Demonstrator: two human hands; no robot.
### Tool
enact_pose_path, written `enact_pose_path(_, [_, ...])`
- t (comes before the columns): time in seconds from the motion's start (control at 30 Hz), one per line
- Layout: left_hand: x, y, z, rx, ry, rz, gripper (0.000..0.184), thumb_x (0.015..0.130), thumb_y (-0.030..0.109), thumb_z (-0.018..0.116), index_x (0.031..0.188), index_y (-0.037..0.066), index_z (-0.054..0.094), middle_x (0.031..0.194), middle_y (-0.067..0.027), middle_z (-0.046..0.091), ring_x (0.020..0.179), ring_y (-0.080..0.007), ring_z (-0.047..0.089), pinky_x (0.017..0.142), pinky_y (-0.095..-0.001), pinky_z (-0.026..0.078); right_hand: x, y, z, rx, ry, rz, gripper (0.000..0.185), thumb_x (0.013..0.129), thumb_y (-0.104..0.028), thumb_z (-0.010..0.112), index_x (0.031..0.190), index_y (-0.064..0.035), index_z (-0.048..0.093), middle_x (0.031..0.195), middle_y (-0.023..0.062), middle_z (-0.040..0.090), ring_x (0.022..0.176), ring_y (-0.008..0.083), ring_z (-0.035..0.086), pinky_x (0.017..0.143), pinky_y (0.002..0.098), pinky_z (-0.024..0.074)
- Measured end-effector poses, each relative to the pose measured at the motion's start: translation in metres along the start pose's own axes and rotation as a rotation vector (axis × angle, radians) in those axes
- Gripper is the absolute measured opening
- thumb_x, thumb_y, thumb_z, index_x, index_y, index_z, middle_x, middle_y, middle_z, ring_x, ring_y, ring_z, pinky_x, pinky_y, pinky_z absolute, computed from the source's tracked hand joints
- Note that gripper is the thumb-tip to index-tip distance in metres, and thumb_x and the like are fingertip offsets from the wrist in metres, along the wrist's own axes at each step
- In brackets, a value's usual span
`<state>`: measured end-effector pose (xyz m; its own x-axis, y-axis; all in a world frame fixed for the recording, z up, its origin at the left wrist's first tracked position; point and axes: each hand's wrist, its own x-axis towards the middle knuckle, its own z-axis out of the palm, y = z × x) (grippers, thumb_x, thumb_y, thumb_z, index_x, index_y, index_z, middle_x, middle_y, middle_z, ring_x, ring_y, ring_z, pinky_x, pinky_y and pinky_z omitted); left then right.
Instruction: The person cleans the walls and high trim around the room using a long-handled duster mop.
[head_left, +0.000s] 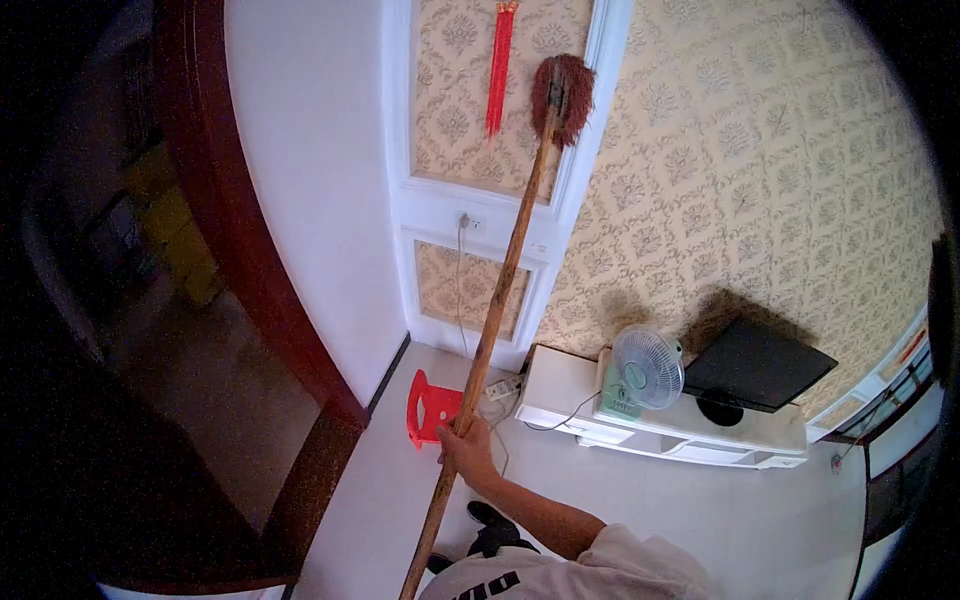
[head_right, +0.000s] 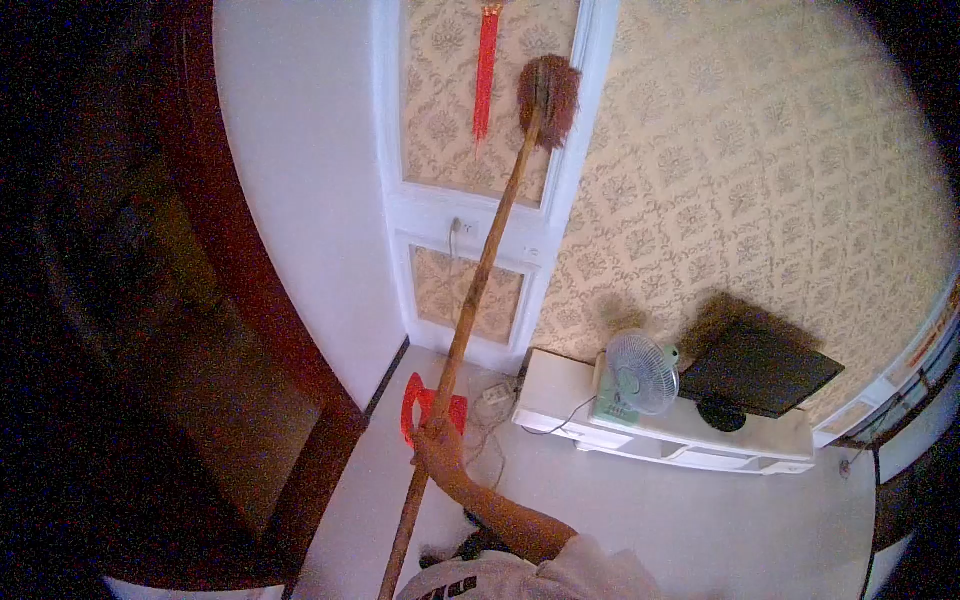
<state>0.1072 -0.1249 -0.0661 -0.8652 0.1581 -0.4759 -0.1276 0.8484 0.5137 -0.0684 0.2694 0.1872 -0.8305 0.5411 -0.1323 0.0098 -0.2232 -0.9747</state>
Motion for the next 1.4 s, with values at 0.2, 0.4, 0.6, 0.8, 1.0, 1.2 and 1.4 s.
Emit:
enact_pose_path(0.2, [-0.008,0.016,0.002,-0.003,0.038,-0.03,0.022,0.069,0.028,0.056,0.071,0.006,0.058,0.059,-0.0116,0.057,0.053,-0.0282,0.054,0.05,-0.04,0.045,-0.013,0.035,-0.014,0.042,-0.092,0.14,0.021,0.079,-0.01,0.059,0.086,-0.0018,0.041,0.062,0.0041,0.049,0.046,0.014,0.053,0.042,0.0274,0.049])
enact_pose_path(0.4, [-0.024,0.027,0.008,0.024,0.052,-0.085,0.023,0.07,0.03,0.056,0.071,0.007,0.058,0.059,-0.0114,0.058,0.053,-0.0285,0.054,0.05,-0.0401,0.045,-0.016,0.047,-0.028,0.102,-0.19,0.244,0.023,0.079,-0.011,0.06,0.087,-0.002,0.04,0.066,0.0053,0.049,0.049,0.0154,0.055,0.044,0.0285,0.0494])
enact_pose_path(0.6, [-0.04,0.039,0.007,0.038,0.066,-0.14,0.024,0.07,0.031,0.056,0.071,0.007,0.058,0.059,-0.0111,0.058,0.053,-0.0288,0.054,0.051,-0.0402,0.045,-0.006,0.06,-0.034,0.173,-0.278,0.348,0.022,0.078,-0.01,0.06,0.085,-0.0024,0.041,0.068,0.0058,0.05,0.05,0.0165,0.055,0.045,0.0301,0.0501])
enact_pose_path(0.8, [-0.049,0.041,0.008,0.039,0.084,-0.158,0.025,0.07,0.032,0.056,0.072,0.007,0.059,0.06,-0.0109,0.058,0.053,-0.0291,0.054,0.052,-0.0403,0.046,-0.001,0.071,-0.015,0.336,-0.274,0.373,0.017,0.079,-0.006,0.057,0.084,-0.0017,0.042,0.064,0.0057,0.049,0.052,0.0168,0.054,0.049,0.0311,0.0507])
enact_pose_path(1.0, [-0.05,0.04,0.007,0.063,0.087,-0.148,0.026,0.07,0.033,0.056,0.072,0.008,0.059,0.06,-0.0107,0.058,0.054,-0.0295,0.054,0.052,-0.0404,0.046,0.006,0.067,0.0,0.374,-0.332,0.405,0.018,0.079,-0.005,0.057,0.085,-0.0035,0.04,0.067,0.0051,0.048,0.055,0.016,0.053,0.051,0.0325,0.052])
enact_pose_path(1.2, [-0.049,0.039,0.003,0.09,0.076,-0.13,0.027,0.071,0.035,0.056,0.072,0.008,0.059,0.06,-0.0104,0.058,0.054,-0.0298,0.054,0.053,-0.0404,0.046,-0.006,0.068,-0.005,0.199,-0.301,0.351,0.026,0.08,-0.015,0.06,0.089,-0.0045,0.038,0.069,0.0055,0.049,0.053,0.0158,0.056,0.048,0.0306,0.0519])
enact_pose_path(1.4, [-0.042,0.03,0.005,0.102,0.075,-0.113,0.028,0.071,0.036,0.056,0.072,0.009,0.059,0.06,-0.0102,0.058,0.054,-0.0301,0.054,0.053,-0.0405,0.047,-0.019,0.061,-0.018,0.094,-0.255,0.365,0.028,0.081,-0.014,0.059,0.091,-0.0028,0.036,0.071,0.0063,0.048,0.056,0.0171,0.056,0.052,0.0317,0.0527])
